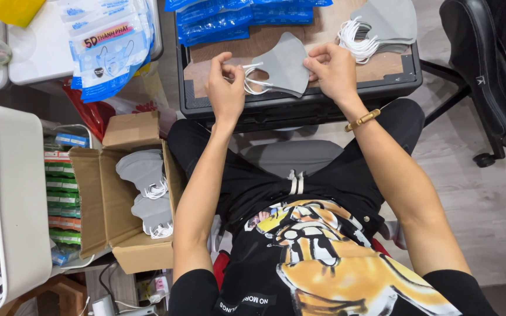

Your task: The person is sitting at a desk and manually placing individual grey face masks into plastic packaging bags.

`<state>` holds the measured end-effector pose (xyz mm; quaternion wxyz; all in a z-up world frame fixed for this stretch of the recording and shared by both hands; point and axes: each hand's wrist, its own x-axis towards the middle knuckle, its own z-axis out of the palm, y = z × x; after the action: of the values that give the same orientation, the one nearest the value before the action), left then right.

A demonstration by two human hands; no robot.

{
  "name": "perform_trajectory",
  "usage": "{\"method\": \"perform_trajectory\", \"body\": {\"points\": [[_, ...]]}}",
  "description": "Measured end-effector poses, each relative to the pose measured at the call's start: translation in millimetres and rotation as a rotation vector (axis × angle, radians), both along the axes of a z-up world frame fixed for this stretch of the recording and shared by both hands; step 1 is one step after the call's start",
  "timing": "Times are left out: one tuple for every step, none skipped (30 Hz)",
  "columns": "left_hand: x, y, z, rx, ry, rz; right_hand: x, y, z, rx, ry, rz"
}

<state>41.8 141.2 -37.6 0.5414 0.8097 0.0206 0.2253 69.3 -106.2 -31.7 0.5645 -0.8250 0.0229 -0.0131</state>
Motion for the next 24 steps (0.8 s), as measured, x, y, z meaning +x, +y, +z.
{"method": "perform_trajectory", "body": {"points": [[-0.7, -0.6, -0.7, 0.0, 0.004, 0.001, -1.3, 1.4, -1.0, 0.0, 0.004, 0.001], [-0.3, -0.9, -0.6, 0.014, 0.018, 0.005, -1.4, 3.0, -1.2, -0.017, -0.033, -0.007], [0.1, -1.1, -0.2, 0.028, 0.033, 0.01, -1.5, 4.6, -0.9, -0.033, -0.07, -0.015], [-0.4, -1.3, -0.2, 0.027, 0.032, 0.011, -1.8, 5.4, -1.4, -0.034, -0.071, -0.014], [-1.0, -1.5, 0.1, 0.095, 0.076, 0.003, -2.2, 6.3, -1.6, -0.032, -0.082, -0.012], [-1.3, -1.6, 0.6, 0.163, 0.121, -0.005, -2.2, 7.2, -1.6, -0.031, -0.093, -0.01], [0.5, -1.9, -2.5, 0.162, 0.119, -0.003, -1.7, 7.6, -0.7, -0.032, -0.095, -0.008], [0.4, -1.6, -6.5, 0.246, 0.075, -0.001, -2.9, 8.6, -1.0, -0.038, -0.105, -0.004], [0.4, -1.1, -10.7, 0.331, 0.031, 0.001, -4.2, 9.8, -1.5, -0.043, -0.115, 0.001], [0.6, -0.9, -13.9, 0.329, 0.034, 0.003, -4.9, 10.3, -2.8, -0.045, -0.113, 0.004], [0.9, -0.8, -17.2, 0.392, 0.041, 0.017, -5.5, 10.6, -4.1, -0.111, -0.188, 0.024], [1.9, -2.5, -20.3, 0.455, 0.045, 0.027, -6.5, 9.0, -5.1, -0.178, -0.266, 0.04], [1.2, -2.3, -22.5, 0.453, 0.046, 0.025, -5.5, 7.5, -10.3, -0.181, -0.265, 0.039], [2.0, -2.0, -24.0, 0.485, 0.01, 0.032, -3.5, 6.0, -14.9, -0.239, -0.34, 0.037], [2.6, -2.0, -25.3, 0.516, -0.025, 0.039, -1.6, 4.3, -19.3, -0.298, -0.415, 0.035], [2.3, -1.1, -24.0, 0.514, -0.028, 0.035, -3.0, 3.4, -16.8, -0.302, -0.417, 0.031], [1.9, -0.4, -22.7, 0.503, -0.071, 0.038, -4.6, 2.4, -14.3, -0.273, -0.438, 0.037], [2.3, -0.6, -21.7, 0.49, -0.114, 0.04, -6.0, 0.5, -11.7, -0.246, -0.459, 0.042], [1.7, -1.0, -22.0, 0.485, -0.119, 0.034, -8.8, -5.0, -8.1, -0.252, -0.461, 0.036], [1.7, -0.5, -21.5, 0.454, -0.11, 0.04, -10.2, -9.5, -3.7, -0.233, -0.517, 0.034], [1.9, 0.7, -21.2, 0.423, -0.102, 0.046, -11.5, -13.3, 0.5, -0.214, -0.573, 0.033], [3.4, 0.7, -21.1, 0.421, -0.101, 0.05, -5.1, -24.0, 6.5, -0.215, -0.573, 0.038], [4.9, 1.0, -21.6, 0.414, -0.106, 0.059, 1.5, -34.6, 11.9, -0.31, -0.661, -0.021], [3.7, -1.0, -23.7, 0.407, -0.105, 0.061, 4.3, -47.2, 15.9, -0.409, -0.743, -0.083]]}}
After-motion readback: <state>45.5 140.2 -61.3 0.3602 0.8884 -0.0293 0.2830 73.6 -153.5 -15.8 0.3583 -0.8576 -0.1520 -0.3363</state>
